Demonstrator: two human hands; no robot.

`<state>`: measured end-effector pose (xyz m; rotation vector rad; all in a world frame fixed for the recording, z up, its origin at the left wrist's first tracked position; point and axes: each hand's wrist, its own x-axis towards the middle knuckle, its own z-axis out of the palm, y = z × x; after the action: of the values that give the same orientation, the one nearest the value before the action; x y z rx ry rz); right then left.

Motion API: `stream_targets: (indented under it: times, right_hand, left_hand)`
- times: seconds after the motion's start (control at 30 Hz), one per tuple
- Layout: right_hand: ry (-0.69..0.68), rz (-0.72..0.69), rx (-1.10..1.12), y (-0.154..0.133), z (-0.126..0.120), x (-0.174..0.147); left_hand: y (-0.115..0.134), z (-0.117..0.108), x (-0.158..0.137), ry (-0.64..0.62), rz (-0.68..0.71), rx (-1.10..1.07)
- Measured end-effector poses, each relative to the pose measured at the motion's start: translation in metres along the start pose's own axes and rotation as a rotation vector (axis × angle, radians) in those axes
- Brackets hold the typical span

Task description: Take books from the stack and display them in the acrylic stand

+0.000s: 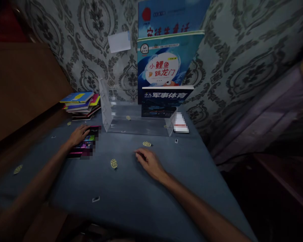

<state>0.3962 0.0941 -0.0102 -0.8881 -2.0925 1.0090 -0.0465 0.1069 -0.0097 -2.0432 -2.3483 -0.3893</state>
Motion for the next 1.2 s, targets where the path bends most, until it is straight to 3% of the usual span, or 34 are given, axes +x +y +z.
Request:
stream_targets:
  times: [0.27,0.4,0.57,0.77,1.0,1.1,1.2]
  right_hand:
    - [0.014,0.011,0.049,0.005,0.002,0.000]
    - [0.020,-0.006,0.024,0.007,0.003,-0.001]
    - [0.034,-0.138,-0.129,-0.001,0.002,-0.007]
    - [0.073,-0.182,-0.289,0.004,0.001,-0.012]
    - [0.166,-0.060,-0.407,0.021,-0.011,-0.010]
    - [0.200,0.015,-0.482,0.027,-0.021,-0.011]
    - [0.215,0.047,-0.562,0.030,-0.029,-0.014]
  left_hand:
    - [0.018,0.009,-0.049,0.042,0.038,-0.016]
    - [0.045,0.011,-0.075,0.062,0.052,-0.090]
    - [0.091,0.021,-0.096,0.082,0.046,-0.248]
    - [0.151,0.043,-0.093,0.094,0.039,-0.477]
    - [0.230,0.061,-0.076,0.074,0.148,-0.705]
    - [0.246,0.064,-0.066,0.045,0.226,-0.785]
    - [0.248,0.068,-0.056,0.027,0.281,-0.838]
